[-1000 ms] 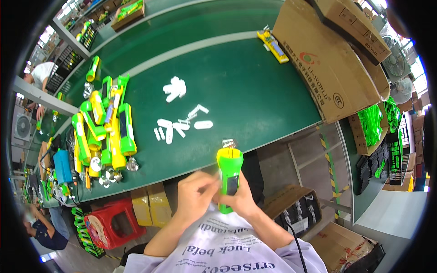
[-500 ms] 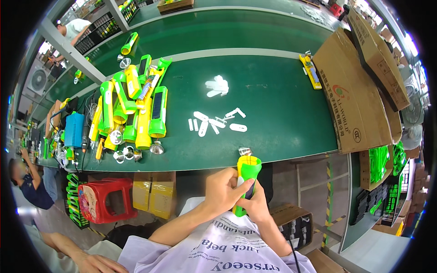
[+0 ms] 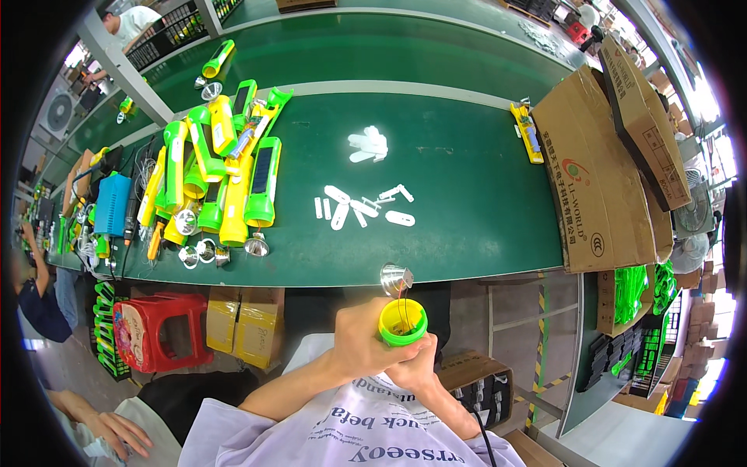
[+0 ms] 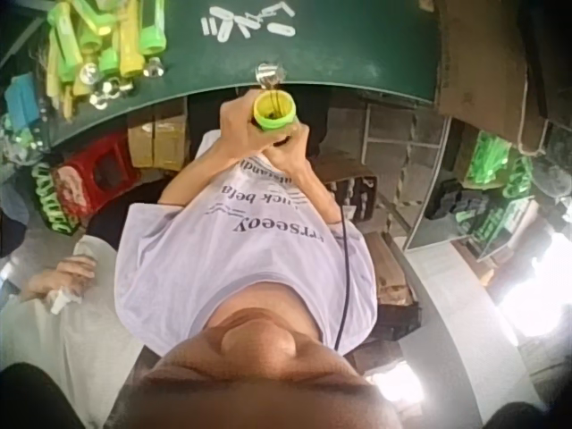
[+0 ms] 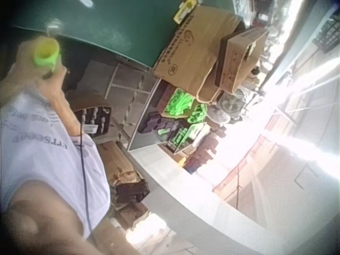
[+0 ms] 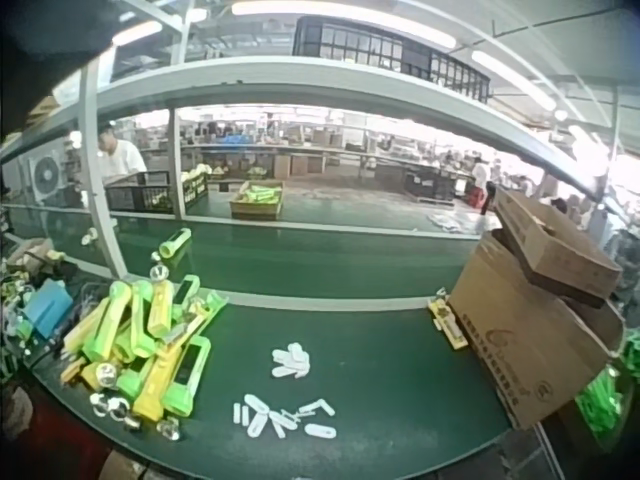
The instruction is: The person assembles plastic flashlights at a workstation by inserting switch pieces into the flashlight bodies, snapping the casing halves together by hand, and placing the flashlights onto the conveyor belt.
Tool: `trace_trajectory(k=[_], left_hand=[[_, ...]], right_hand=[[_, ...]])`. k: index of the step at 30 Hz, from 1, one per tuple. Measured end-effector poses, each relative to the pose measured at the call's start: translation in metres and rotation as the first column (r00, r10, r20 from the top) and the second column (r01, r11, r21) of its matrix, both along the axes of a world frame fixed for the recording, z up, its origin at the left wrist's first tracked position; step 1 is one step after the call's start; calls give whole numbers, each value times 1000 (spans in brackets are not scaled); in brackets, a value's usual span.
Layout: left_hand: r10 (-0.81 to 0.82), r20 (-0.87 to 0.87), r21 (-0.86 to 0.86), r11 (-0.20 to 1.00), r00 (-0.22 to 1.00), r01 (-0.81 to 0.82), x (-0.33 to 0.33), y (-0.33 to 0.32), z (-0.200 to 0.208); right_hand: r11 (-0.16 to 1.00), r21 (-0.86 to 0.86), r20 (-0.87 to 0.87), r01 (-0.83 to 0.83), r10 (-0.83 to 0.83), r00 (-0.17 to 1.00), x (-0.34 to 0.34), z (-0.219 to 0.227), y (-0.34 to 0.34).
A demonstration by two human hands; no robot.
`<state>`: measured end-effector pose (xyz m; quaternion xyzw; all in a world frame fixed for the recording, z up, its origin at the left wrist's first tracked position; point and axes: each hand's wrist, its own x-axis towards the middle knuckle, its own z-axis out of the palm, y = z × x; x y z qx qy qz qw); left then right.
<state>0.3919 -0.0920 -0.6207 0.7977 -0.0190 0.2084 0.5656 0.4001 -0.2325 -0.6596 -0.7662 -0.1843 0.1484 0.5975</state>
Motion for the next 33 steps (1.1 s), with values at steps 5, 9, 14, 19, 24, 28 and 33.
trace_trajectory(k=[5,9,14,19,24,28,33], left_hand=[[9,27,55,998,1000,-11,-1,4,2],[-43,60,115,993,997,35,1,11,2],[-74,-182,-106,993,980,55,-3,9,6],[24,-307,-90,994,951,-54,10,13,1],[-21,-404,-218,973,915,-74,14,16,-13],[105,-351,-38,991,931,-126,19,16,-14],[257,-246,251,948,935,-195,23,14,-20]], right_hand=[[999,48,-20,-19,20,1000,0,4,1],[998,50,-6,-47,48,999,0,5,-2],[992,116,-328,-44,80,941,-4,9,-2],[974,224,-604,39,107,790,2,19,6],[859,506,-736,85,378,562,12,20,-1],[913,394,-765,104,263,587,12,21,6],[934,332,-748,132,176,640,6,15,9]])
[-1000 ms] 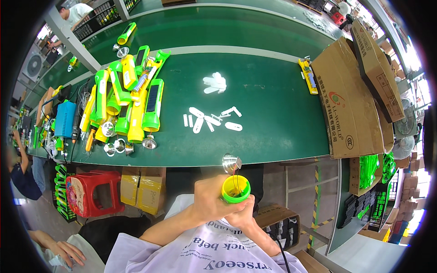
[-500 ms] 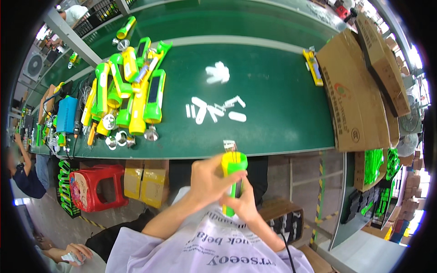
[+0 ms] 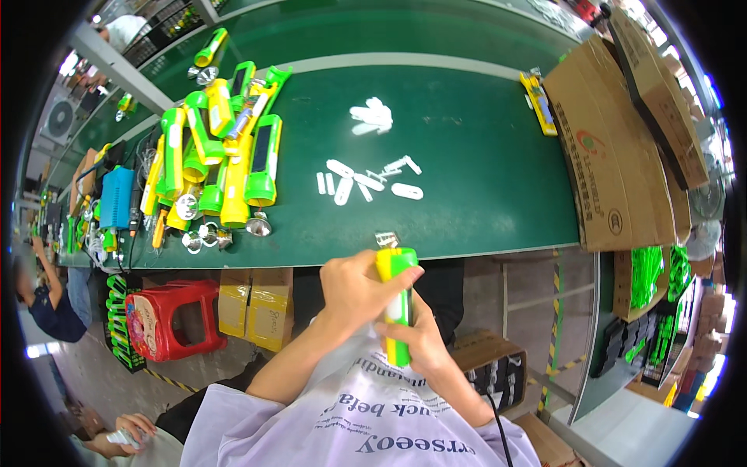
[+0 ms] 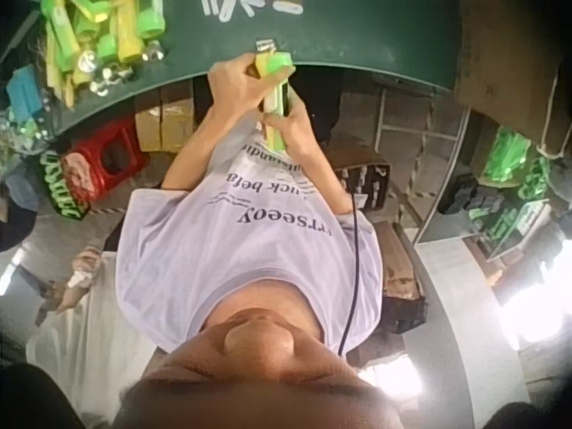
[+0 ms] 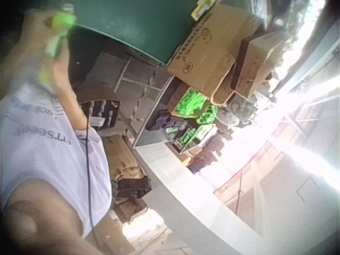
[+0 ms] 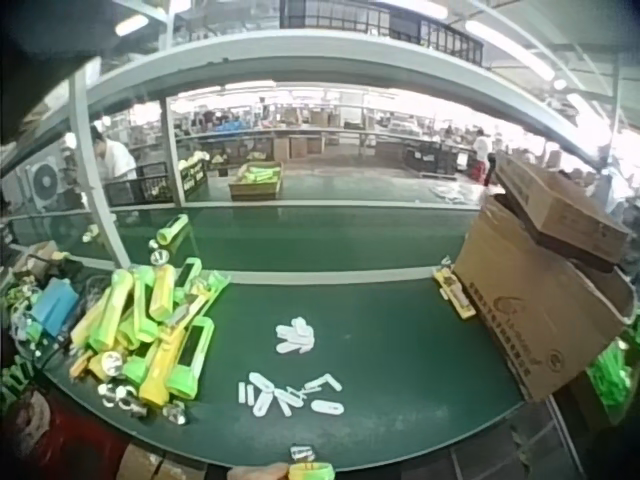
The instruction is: The person assembles plastic flashlights at a workstation by inserting switch pieces into the flashlight bodies, snapping the casing halves together by hand, and placing the flashlights onto the conveyor belt.
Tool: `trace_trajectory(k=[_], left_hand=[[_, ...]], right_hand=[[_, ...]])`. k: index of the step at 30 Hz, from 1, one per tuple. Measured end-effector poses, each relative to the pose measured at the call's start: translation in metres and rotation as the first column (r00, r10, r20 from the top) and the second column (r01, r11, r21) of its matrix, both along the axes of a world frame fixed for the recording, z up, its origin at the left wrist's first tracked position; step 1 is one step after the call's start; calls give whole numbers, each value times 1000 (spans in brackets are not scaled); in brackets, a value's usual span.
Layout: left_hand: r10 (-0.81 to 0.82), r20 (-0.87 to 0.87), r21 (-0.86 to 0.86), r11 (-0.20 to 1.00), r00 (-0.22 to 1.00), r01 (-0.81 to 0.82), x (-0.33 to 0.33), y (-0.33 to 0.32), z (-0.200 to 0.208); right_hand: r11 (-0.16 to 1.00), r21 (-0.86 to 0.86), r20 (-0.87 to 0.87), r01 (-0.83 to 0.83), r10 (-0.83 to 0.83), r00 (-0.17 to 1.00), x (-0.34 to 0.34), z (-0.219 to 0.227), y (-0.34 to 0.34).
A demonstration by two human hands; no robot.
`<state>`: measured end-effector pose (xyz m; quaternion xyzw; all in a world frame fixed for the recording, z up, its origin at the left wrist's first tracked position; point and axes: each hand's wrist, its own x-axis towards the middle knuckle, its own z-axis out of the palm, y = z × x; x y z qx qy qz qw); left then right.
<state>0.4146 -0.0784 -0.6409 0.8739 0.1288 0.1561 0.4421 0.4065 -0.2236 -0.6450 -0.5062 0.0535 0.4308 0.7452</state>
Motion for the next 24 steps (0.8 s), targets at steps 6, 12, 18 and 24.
trace_trajectory(k=[6,12,18,24], left_hand=[[-234,43,-315,919,971,235,-3,11,6],[-469,-12,-643,680,883,353,-23,12,-4],[-357,-25,-679,691,934,246,-25,-4,-7],[-349,42,-695,663,936,278,-28,6,-21]], right_hand=[[997,27,-53,76,-75,996,1,5,-10],[998,-37,31,47,-46,998,3,11,-2],[985,143,-80,93,-82,993,-5,-13,-9],[997,23,19,72,-72,997,-1,-12,1]])
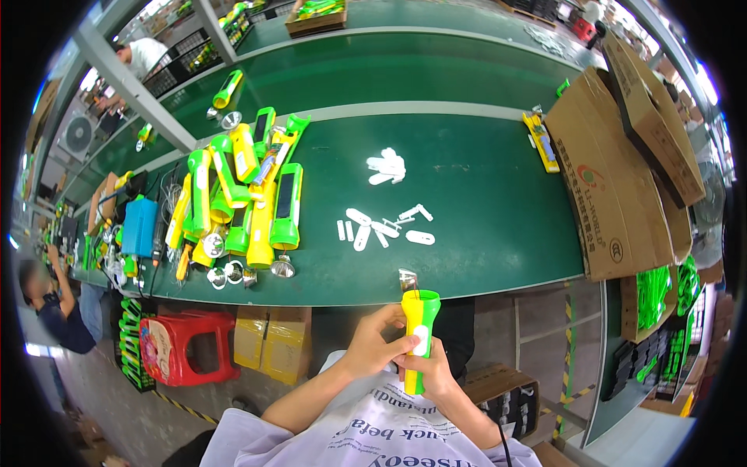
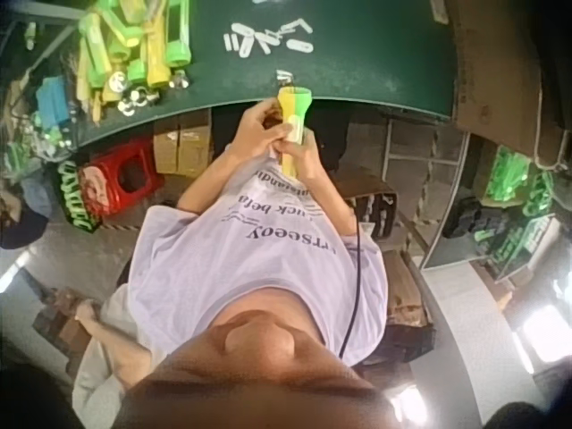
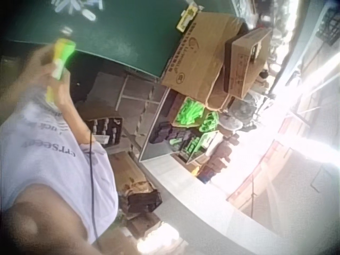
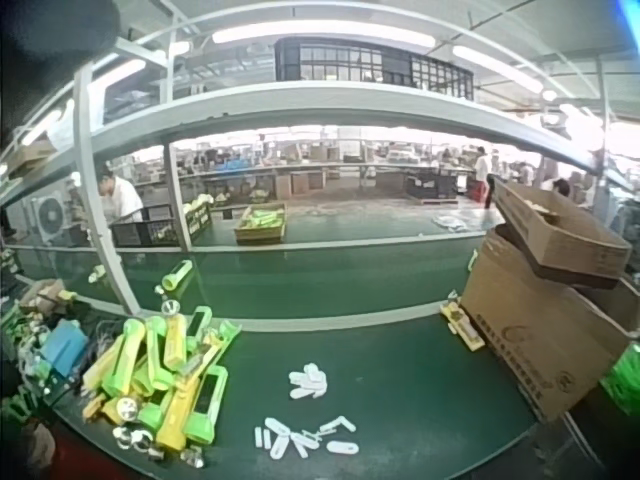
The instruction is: The person assembles plastic flashlights at a workstation by inserting switch pieces into the flashlight bodies, snapping the casing halves together by hand, and placing the flashlights onto the conveyor belt.
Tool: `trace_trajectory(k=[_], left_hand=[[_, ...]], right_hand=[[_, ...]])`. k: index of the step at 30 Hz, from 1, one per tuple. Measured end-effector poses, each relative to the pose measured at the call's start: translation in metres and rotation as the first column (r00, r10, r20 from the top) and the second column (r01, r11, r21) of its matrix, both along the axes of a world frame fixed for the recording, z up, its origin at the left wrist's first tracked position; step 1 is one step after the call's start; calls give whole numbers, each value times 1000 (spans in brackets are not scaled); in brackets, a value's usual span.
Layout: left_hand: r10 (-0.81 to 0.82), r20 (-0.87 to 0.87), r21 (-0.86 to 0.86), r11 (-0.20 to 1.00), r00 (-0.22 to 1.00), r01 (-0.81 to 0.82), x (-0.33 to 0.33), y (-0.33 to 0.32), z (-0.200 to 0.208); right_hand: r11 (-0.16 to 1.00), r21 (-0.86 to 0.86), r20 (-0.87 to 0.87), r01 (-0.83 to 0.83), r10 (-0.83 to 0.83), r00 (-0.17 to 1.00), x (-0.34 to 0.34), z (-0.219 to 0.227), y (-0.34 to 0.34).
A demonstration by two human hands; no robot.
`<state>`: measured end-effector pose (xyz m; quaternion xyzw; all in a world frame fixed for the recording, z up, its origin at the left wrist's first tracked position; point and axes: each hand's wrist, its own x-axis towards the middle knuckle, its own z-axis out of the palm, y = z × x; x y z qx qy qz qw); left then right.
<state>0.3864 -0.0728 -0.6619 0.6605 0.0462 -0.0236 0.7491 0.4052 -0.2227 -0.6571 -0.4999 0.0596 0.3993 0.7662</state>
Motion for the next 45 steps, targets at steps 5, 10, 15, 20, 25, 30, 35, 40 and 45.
trace_trajectory(k=[5,10,15,20,25,30,35,40,45], left_hand=[[-55,-63,117,991,997,62,2,10,2],[60,75,470,878,995,-88,44,28,32],[145,303,781,529,942,-333,122,97,52],[-97,296,907,341,950,-248,195,128,39],[-209,177,959,257,962,-121,226,98,37],[-273,132,971,227,953,-70,234,89,22],[-132,103,748,663,986,10,195,51,47],[-359,54,381,870,932,313,87,-16,73],[-389,210,390,875,897,288,64,-33,65]], right_hand=[[991,135,-166,-17,39,985,-6,-3,-1],[918,372,-194,140,-71,979,3,-7,-10],[860,480,-164,170,-103,981,13,-11,-22],[748,635,-197,192,-83,977,12,-2,-28],[692,688,-195,217,-112,974,8,-11,-36],[627,747,-206,219,-95,974,8,-11,-46],[465,857,-251,220,5,968,14,-15,-48],[411,882,-277,230,60,959,16,-19,-44],[390,903,-256,181,150,955,13,-15,-42]])
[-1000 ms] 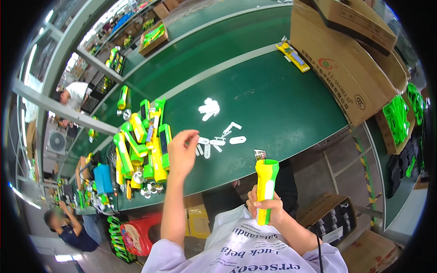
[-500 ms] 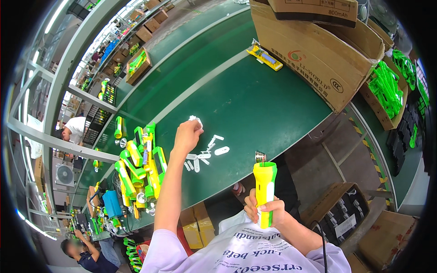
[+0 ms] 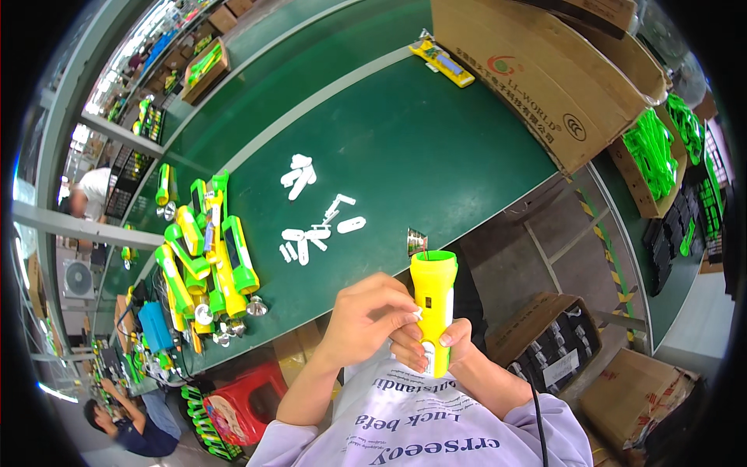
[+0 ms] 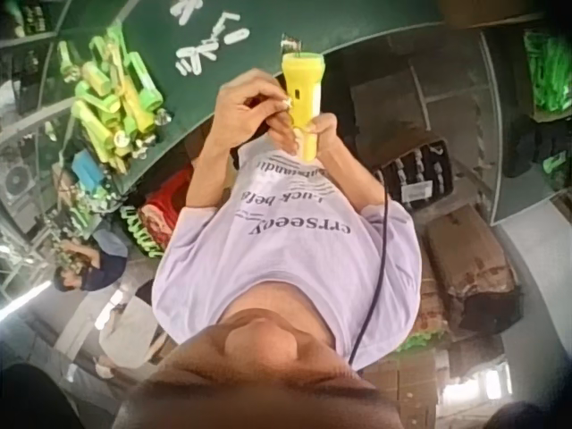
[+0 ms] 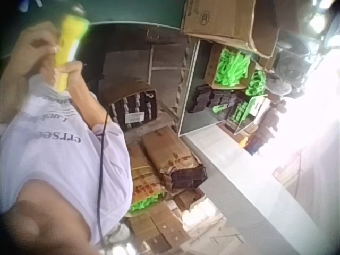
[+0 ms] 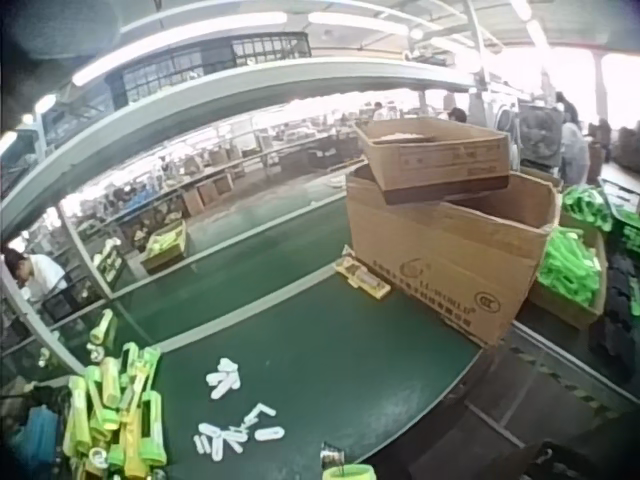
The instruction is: The person assembles plastic flashlights at a workstation by inserting switch pieces into the flashlight bodies, snapping the casing halves together by hand, and placing the flashlights onto the conveyor belt.
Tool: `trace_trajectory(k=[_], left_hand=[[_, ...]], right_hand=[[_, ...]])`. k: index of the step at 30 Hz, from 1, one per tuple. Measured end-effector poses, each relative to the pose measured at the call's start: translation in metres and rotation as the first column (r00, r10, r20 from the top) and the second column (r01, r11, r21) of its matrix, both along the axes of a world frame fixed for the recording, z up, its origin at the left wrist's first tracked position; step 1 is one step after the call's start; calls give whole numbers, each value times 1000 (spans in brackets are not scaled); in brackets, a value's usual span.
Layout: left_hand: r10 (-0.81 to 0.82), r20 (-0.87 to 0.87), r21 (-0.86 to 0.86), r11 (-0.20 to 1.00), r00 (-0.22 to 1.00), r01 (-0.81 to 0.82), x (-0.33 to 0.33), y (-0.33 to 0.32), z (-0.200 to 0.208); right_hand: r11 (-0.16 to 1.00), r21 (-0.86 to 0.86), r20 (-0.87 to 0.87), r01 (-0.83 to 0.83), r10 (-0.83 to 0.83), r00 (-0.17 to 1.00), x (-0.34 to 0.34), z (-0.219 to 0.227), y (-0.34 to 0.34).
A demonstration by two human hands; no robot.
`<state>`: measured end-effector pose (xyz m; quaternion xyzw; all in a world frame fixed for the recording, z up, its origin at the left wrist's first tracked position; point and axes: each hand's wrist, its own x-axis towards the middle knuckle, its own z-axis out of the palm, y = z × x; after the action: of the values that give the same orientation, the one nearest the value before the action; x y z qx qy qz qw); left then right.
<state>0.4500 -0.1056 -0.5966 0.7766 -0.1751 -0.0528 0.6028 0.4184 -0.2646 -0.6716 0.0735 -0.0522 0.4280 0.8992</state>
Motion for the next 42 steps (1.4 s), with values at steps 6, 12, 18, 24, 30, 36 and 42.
trace_trajectory(k=[6,12,18,24,30,36,42], left_hand=[[53,-8,-65,996,999,-53,-10,-1,1],[104,41,-62,993,994,-102,-17,-2,-1],[177,-190,-151,967,966,-207,-21,2,1],[38,-436,-132,986,899,-105,-18,16,-8],[-23,-448,-218,972,894,-84,-32,13,-21],[86,-586,-253,925,806,-282,-27,5,-16],[87,-452,-150,974,888,-171,-22,1,-23]], right_hand=[[999,18,13,-48,48,999,-4,-1,7],[998,-48,66,-30,33,997,-6,1,11],[974,-226,99,-14,37,994,-8,9,8],[955,-286,11,-78,85,996,-19,19,6],[921,-373,-41,-111,103,994,-27,16,4],[934,-344,-106,-95,62,992,-31,20,5],[933,-356,-104,-48,12,994,-35,14,3]])
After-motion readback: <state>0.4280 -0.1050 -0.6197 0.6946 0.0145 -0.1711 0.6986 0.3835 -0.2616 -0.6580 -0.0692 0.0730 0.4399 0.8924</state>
